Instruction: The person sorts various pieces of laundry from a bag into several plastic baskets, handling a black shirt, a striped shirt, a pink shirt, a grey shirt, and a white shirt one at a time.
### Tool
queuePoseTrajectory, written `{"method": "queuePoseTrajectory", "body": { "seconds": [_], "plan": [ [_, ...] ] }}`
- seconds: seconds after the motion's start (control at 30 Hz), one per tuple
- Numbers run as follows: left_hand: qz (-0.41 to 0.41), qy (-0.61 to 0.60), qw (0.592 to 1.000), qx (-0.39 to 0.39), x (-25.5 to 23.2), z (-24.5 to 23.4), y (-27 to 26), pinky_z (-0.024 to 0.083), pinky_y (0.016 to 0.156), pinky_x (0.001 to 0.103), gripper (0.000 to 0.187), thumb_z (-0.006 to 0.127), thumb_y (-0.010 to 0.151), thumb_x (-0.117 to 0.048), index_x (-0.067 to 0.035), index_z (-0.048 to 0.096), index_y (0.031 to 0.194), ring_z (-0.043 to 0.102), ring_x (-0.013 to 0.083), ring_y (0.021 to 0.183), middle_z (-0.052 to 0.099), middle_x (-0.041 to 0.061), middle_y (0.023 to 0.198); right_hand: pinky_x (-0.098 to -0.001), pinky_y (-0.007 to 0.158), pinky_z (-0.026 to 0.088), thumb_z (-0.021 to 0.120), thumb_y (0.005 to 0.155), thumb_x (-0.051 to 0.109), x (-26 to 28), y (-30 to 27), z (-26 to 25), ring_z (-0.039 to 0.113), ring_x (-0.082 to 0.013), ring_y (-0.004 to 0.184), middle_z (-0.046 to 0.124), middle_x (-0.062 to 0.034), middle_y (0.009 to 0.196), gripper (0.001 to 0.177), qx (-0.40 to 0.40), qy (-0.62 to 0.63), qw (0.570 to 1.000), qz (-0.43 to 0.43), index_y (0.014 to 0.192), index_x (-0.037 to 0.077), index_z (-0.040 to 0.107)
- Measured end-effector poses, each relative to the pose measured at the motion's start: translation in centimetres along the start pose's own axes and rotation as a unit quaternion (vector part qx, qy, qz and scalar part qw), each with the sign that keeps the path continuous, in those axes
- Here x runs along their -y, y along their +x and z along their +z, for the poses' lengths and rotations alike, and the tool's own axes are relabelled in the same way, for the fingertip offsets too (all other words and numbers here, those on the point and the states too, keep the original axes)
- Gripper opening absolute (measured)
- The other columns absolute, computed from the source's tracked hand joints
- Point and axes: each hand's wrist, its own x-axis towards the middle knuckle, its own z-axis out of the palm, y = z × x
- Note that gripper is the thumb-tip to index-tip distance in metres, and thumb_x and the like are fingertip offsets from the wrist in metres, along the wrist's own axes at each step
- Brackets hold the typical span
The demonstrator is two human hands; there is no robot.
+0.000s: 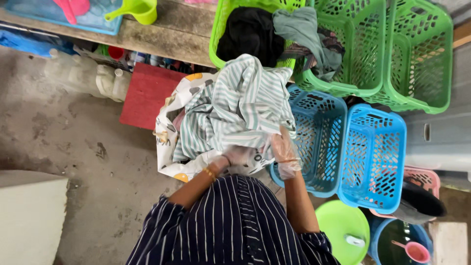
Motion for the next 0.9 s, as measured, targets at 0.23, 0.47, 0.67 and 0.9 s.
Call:
{"method": "queuePoseTrajectory", "body": {
  "seconds": [0.23,0.47,0.67,0.9],
  "plan": [
    [-0.01,0.137,0.926,-0.352,8.7,-1.0,1.7,0.033,0.111,0.052,0.057,0.061,0.084,-0.043,-0.018,0.063,0.135,0.051,0.0351,0.128,0.06,0.015,0.136,-0.0513,0.088,0.048,0.049,0.105,0.04,0.6,2.2,-0.3,0.064,-0.0471,0.103,0.069,-0.0286,0.111,0.045,0.093,0.086,0.983,0.136,0.127,0.004,0.064],
    [0.026,0.169,0.97,-0.17,7.2,-3.2,0.8,0.029,0.12,0.045,0.059,0.057,0.092,-0.058,-0.024,0.06,0.139,0.047,0.0302,0.137,0.056,0.008,0.146,-0.0493,0.08,0.056,0.063,0.09,0.05,-3.0,4.4,6.2,0.071,-0.0393,0.09,0.073,-0.0235,0.098,0.05,0.209,-0.204,0.955,-0.049,0.109,0.005,0.072],
    [-0.087,-0.017,0.993,-0.075,10.9,-4.2,-1.8,0.05,0.1,0.045,0.043,0.049,0.098,-0.028,-0.018,0.059,0.138,0.064,0.0346,0.116,0.066,0.016,0.13,-0.0323,0.081,0.057,0.072,0.088,0.025,-1.7,8.1,-1.7,0.071,-0.019,0.096,0.071,-0.007,0.112,0.035,0.18,0.166,0.969,0.045,0.118,0.006,0.073],
    [-0.395,-0.059,0.835,-0.378,16.1,-8.8,-10.1,0.056,0.086,0.051,0.028,0.054,0.092,-0.022,-0.013,0.073,0.111,0.07,0.0409,0.099,0.074,0.021,0.104,-0.0312,0.079,0.057,0.072,0.08,0.004,-13.3,9.1,-6.1,0.07,-0.0192,0.081,0.075,-0.0078,0.09,0.016,-0.102,0.052,0.98,0.164,0.094,0.008,0.078]
  ]
}}
